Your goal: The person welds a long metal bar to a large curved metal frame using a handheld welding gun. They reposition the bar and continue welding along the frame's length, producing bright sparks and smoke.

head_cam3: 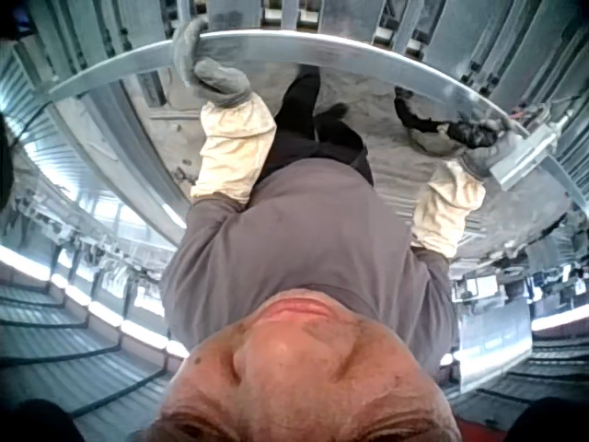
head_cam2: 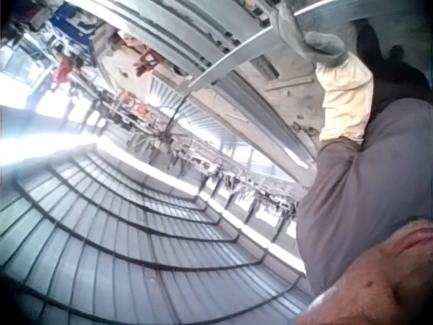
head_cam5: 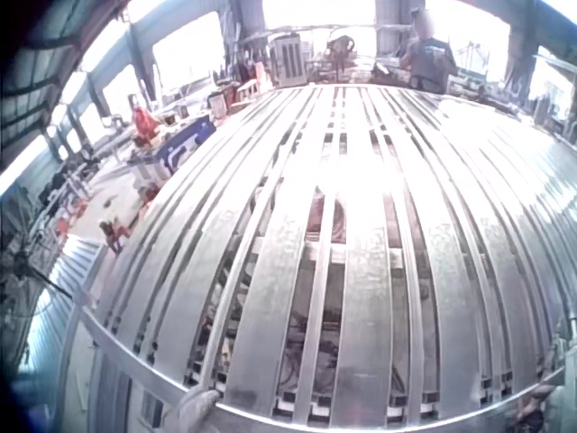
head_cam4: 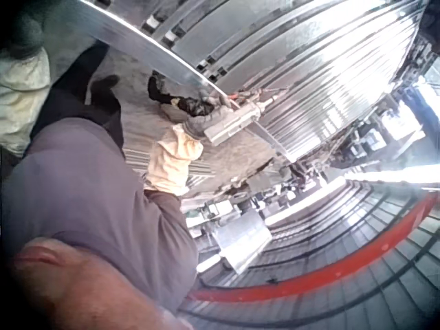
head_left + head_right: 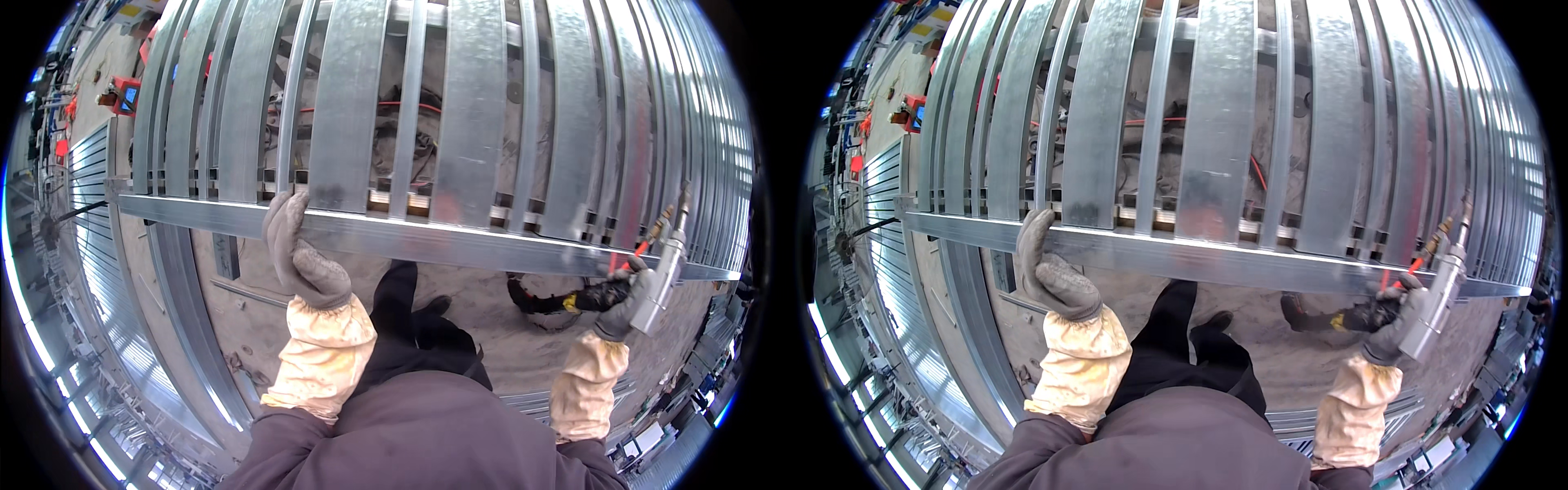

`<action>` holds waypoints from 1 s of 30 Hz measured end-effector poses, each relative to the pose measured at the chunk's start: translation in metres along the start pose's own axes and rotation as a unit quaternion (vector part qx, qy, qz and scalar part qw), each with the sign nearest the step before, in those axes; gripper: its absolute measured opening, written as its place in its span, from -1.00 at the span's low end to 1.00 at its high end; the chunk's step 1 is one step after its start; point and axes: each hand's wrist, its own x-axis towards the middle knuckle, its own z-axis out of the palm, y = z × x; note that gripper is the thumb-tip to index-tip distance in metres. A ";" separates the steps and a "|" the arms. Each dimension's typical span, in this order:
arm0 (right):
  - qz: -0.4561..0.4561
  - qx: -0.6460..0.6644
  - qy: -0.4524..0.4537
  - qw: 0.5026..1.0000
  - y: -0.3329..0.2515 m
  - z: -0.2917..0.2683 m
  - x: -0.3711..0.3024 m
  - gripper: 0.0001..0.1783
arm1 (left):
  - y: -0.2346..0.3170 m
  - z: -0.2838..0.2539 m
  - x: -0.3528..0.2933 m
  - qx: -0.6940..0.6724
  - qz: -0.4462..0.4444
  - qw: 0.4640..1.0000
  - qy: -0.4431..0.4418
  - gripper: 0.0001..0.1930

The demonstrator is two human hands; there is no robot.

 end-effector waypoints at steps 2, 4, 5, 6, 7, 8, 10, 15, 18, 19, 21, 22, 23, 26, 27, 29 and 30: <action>0.013 -0.006 -0.004 1.000 -0.007 0.010 -0.004 -0.53 | -0.010 0.003 -0.002 0.024 -0.001 0.999 0.033 -0.35; 0.039 0.004 0.007 0.999 -0.009 0.012 -0.004 -0.51 | -0.013 0.015 -0.005 0.036 -0.008 0.996 0.080 -0.36; 0.040 0.020 0.016 0.999 -0.006 0.005 -0.002 -0.52 | -0.013 0.022 -0.005 0.034 -0.021 0.994 0.104 -0.38; 0.035 0.013 0.001 0.999 -0.004 0.002 0.000 -0.48 | -0.016 0.028 -0.005 0.033 -0.031 0.991 0.129 -0.41; 0.032 -0.005 0.001 0.999 -0.005 0.003 -0.001 -0.45 | -0.018 0.028 -0.007 0.062 -0.040 0.989 0.130 -0.36; 0.032 -0.025 0.002 0.999 -0.010 0.009 -0.003 -0.42 | -0.019 0.028 -0.009 0.055 -0.063 0.988 0.133 -0.35; 0.034 -0.071 0.009 0.997 -0.013 0.008 -0.004 -0.42 | -0.019 0.028 -0.015 0.045 -0.108 0.983 0.139 -0.34; 0.040 -0.126 0.010 0.991 -0.019 0.013 -0.003 -0.46 | -0.014 0.026 -0.016 0.041 -0.153 0.977 0.140 -0.42; -0.009 -0.165 0.017 0.986 -0.018 0.023 0.000 -0.48 | -0.015 0.028 -0.011 -0.031 -0.145 0.978 0.147 -0.44; -0.001 -0.160 0.003 0.987 -0.021 0.027 -0.002 -0.50 | -0.012 0.026 -0.012 -0.019 -0.141 0.982 0.127 -0.41; 0.024 -0.168 -0.018 0.985 -0.023 0.026 -0.002 -0.50 | -0.011 0.022 -0.011 0.006 -0.123 0.987 0.104 -0.40; 0.037 -0.172 -0.029 0.984 -0.025 0.024 -0.001 -0.50 | -0.011 0.021 -0.010 0.019 -0.114 0.989 0.092 -0.39; 0.054 -0.160 -0.046 0.985 -0.025 0.020 0.000 -0.51 | -0.014 0.022 -0.012 -0.001 -0.140 0.984 0.107 -0.37; 0.036 -0.208 -0.051 0.976 -0.020 0.009 0.001 -0.49 | -0.012 0.020 -0.013 0.008 -0.147 0.984 0.101 -0.37; 0.040 -0.201 -0.047 0.978 -0.018 0.010 0.000 -0.48 | -0.012 0.021 -0.013 0.014 -0.140 0.985 0.101 -0.38; 0.047 -0.186 -0.039 0.981 -0.016 0.012 0.000 -0.46 | -0.012 0.021 -0.014 0.026 -0.127 0.986 0.104 -0.38; 0.056 -0.179 -0.042 0.981 -0.016 0.012 0.001 -0.46 | -0.013 0.021 -0.014 0.020 -0.118 0.988 0.095 -0.39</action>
